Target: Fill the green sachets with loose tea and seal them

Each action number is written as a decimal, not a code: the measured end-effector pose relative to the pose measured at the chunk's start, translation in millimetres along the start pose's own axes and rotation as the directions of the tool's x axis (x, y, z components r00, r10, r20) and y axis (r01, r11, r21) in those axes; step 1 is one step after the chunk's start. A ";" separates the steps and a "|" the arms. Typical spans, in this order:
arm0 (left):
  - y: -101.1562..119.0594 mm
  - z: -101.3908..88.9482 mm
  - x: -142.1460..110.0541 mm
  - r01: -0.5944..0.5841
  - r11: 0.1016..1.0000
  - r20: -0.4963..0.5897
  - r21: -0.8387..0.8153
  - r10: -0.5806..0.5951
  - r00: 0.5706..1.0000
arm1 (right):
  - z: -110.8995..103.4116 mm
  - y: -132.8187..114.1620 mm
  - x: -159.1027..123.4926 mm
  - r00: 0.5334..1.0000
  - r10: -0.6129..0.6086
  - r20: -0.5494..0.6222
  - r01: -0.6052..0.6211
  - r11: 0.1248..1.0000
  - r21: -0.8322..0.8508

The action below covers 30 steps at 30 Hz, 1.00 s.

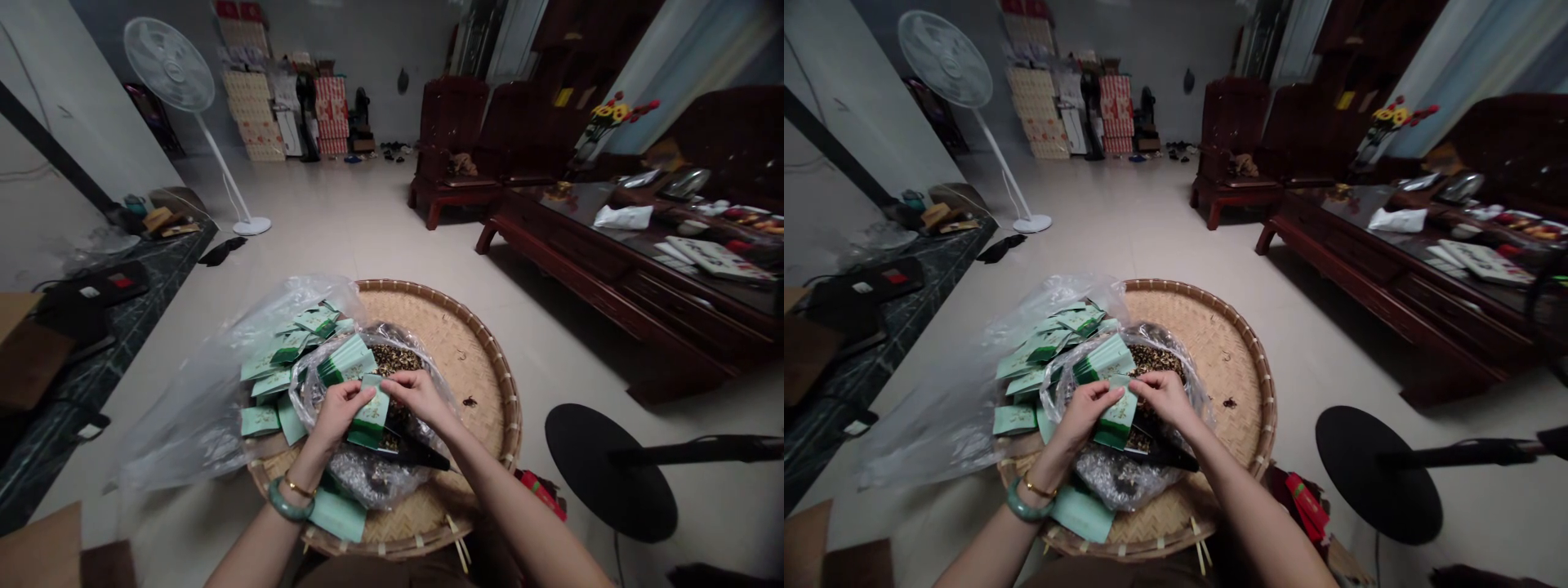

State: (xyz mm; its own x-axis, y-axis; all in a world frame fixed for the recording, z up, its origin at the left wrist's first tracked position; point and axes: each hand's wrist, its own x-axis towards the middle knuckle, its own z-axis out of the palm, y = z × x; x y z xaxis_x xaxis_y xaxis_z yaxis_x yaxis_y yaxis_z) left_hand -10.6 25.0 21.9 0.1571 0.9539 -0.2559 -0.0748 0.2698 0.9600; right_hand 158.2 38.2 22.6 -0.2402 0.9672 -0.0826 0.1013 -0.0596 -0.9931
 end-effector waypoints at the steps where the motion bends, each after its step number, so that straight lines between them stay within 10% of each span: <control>1: -0.6 1.2 -1.5 0.023 0.999 0.027 -0.044 -0.022 0.999 | 0.4 0.3 -0.4 1.000 -0.008 -0.010 0.008 1.000 -0.005; 10: -6.1 -3.8 -6.6 0.155 0.979 0.085 -0.136 -0.145 0.986 | 0.8 9.2 -30.3 0.990 -0.085 -0.114 0.064 0.982 -0.176; 15: -5.1 -11.8 -3.5 0.105 0.985 -0.006 -0.137 -0.107 0.994 | 4.0 25.8 -77.4 0.982 -0.100 0.163 0.186 0.692 -0.698; 19: -1.6 -12.3 -4.8 0.095 0.979 -0.008 -0.179 -0.098 0.995 | 12.8 33.8 -86.6 0.988 -0.002 0.154 0.132 0.532 -0.837; 30: 4.3 -26.4 -11.4 0.115 0.981 -0.002 -0.157 -0.117 0.993 | -40.8 30.8 -75.4 0.982 -0.185 -0.029 0.140 0.831 -0.538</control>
State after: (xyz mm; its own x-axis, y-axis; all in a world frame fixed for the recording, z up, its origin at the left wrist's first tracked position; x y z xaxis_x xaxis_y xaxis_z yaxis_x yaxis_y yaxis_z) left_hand -38.7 18.8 25.9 0.1627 0.9160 -0.3668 -0.2100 0.3953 0.8942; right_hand 218.8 -26.6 1.7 -0.2264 0.9684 0.1050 0.5696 0.2191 -0.7922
